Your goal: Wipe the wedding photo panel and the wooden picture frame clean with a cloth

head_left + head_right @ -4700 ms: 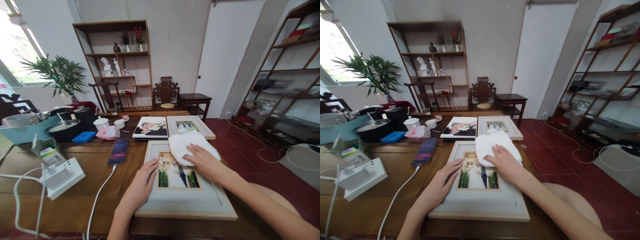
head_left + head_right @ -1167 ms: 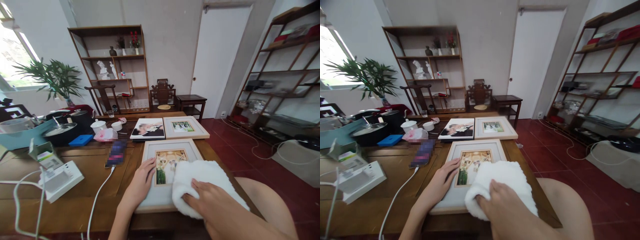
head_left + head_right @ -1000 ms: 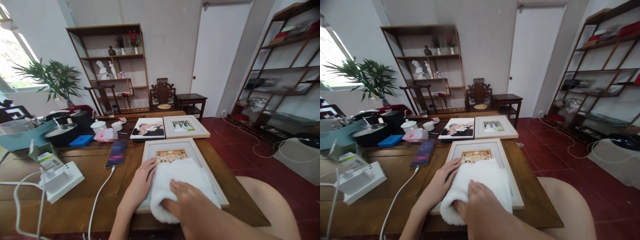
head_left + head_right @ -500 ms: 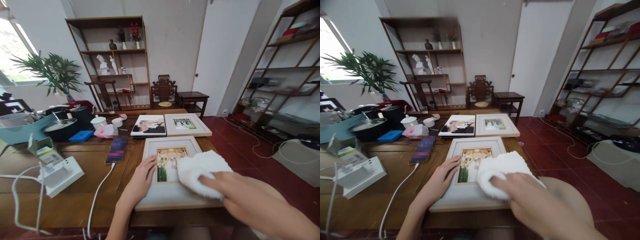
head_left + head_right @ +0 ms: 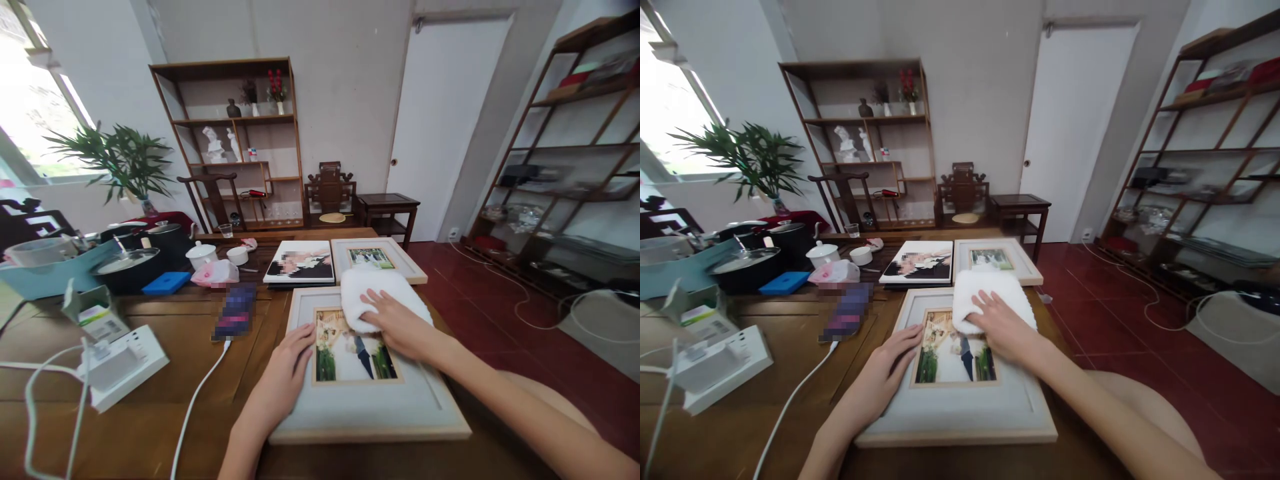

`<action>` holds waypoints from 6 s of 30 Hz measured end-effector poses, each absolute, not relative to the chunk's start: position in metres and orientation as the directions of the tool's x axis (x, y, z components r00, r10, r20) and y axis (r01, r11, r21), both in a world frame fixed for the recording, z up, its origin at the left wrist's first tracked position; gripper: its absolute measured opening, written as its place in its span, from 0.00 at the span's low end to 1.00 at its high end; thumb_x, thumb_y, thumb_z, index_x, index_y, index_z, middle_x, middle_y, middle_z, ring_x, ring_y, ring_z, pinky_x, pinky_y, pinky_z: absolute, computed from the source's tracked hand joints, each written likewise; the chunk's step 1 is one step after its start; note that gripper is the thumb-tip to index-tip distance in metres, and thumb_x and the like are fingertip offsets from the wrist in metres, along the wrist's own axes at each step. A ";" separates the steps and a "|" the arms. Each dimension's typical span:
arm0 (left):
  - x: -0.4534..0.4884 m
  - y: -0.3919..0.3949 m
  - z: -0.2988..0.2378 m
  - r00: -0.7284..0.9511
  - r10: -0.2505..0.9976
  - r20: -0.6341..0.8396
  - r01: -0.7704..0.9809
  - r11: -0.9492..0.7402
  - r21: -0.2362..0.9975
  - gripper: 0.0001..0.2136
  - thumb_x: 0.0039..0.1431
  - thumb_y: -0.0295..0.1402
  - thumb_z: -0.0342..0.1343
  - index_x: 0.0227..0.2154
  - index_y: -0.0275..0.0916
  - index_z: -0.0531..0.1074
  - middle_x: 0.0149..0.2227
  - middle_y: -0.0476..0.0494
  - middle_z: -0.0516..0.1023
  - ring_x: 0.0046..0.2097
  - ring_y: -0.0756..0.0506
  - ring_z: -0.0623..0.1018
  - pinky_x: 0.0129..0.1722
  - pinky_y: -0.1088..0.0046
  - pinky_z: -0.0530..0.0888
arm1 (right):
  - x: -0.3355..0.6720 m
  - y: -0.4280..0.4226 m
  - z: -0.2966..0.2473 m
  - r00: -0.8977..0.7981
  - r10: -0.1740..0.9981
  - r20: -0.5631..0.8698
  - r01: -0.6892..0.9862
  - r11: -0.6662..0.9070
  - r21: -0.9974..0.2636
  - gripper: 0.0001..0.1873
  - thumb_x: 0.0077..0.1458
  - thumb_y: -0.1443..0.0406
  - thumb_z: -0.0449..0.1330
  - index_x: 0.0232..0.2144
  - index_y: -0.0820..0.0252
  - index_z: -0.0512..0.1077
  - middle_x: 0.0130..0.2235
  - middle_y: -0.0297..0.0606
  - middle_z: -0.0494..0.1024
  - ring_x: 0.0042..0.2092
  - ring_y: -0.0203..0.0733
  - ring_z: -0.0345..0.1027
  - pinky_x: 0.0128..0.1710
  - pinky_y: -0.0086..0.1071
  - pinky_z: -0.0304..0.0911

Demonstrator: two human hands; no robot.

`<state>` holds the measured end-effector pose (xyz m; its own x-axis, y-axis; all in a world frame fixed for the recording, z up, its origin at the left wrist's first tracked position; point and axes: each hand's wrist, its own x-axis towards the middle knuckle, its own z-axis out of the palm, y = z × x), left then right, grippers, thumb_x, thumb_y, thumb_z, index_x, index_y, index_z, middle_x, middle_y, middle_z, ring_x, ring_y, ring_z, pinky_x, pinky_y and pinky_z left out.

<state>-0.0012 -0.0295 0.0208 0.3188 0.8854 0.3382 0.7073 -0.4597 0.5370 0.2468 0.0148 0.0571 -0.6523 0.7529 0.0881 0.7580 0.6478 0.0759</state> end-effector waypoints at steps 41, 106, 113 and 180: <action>-0.001 -0.033 0.019 0.327 0.890 0.319 0.722 -0.452 0.524 0.18 0.62 0.30 0.42 0.53 0.39 0.64 0.58 0.41 0.64 0.59 0.44 0.63 0.59 0.59 0.61 | 0.225 -0.088 0.081 -0.751 0.650 -0.112 0.652 0.705 -0.280 0.32 0.39 0.77 0.51 0.47 0.54 0.69 0.61 0.39 0.58 0.62 0.53 0.45 0.60 0.48 0.45; 0.002 -0.026 0.026 0.323 0.915 0.242 0.715 -0.403 0.570 0.22 0.64 0.39 0.39 0.59 0.39 0.56 0.63 0.41 0.53 0.64 0.43 0.53 0.61 0.57 0.54 | 0.227 -0.077 0.072 -0.749 0.651 -0.123 0.662 0.738 -0.131 0.28 0.34 0.80 0.48 0.38 0.60 0.74 0.62 0.38 0.55 0.63 0.58 0.35 0.58 0.60 0.36; 0.005 -0.028 0.031 0.345 0.873 0.345 0.670 -0.486 0.561 0.17 0.58 0.37 0.50 0.50 0.40 0.68 0.57 0.41 0.66 0.59 0.43 0.64 0.59 0.63 0.60 | 0.279 -0.091 0.061 -0.697 0.717 0.023 0.704 0.690 -0.165 0.30 0.34 0.80 0.45 0.37 0.57 0.72 0.62 0.34 0.54 0.64 0.49 0.35 0.59 0.58 0.37; 0.006 -0.023 0.030 0.353 0.892 0.281 0.739 -0.450 0.502 0.17 0.58 0.31 0.50 0.51 0.39 0.66 0.57 0.38 0.64 0.58 0.42 0.65 0.58 0.60 0.61 | 0.253 -0.083 0.048 -0.641 0.754 0.145 0.756 0.653 -0.048 0.25 0.37 0.73 0.56 0.42 0.57 0.73 0.53 0.47 0.69 0.54 0.57 0.61 0.53 0.47 0.57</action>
<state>0.0060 -0.0227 0.0301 0.3528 0.8924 0.2813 0.7387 -0.4502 0.5017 0.2526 -0.0833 0.0485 -0.6411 0.7536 0.1450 0.7562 0.6526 -0.0481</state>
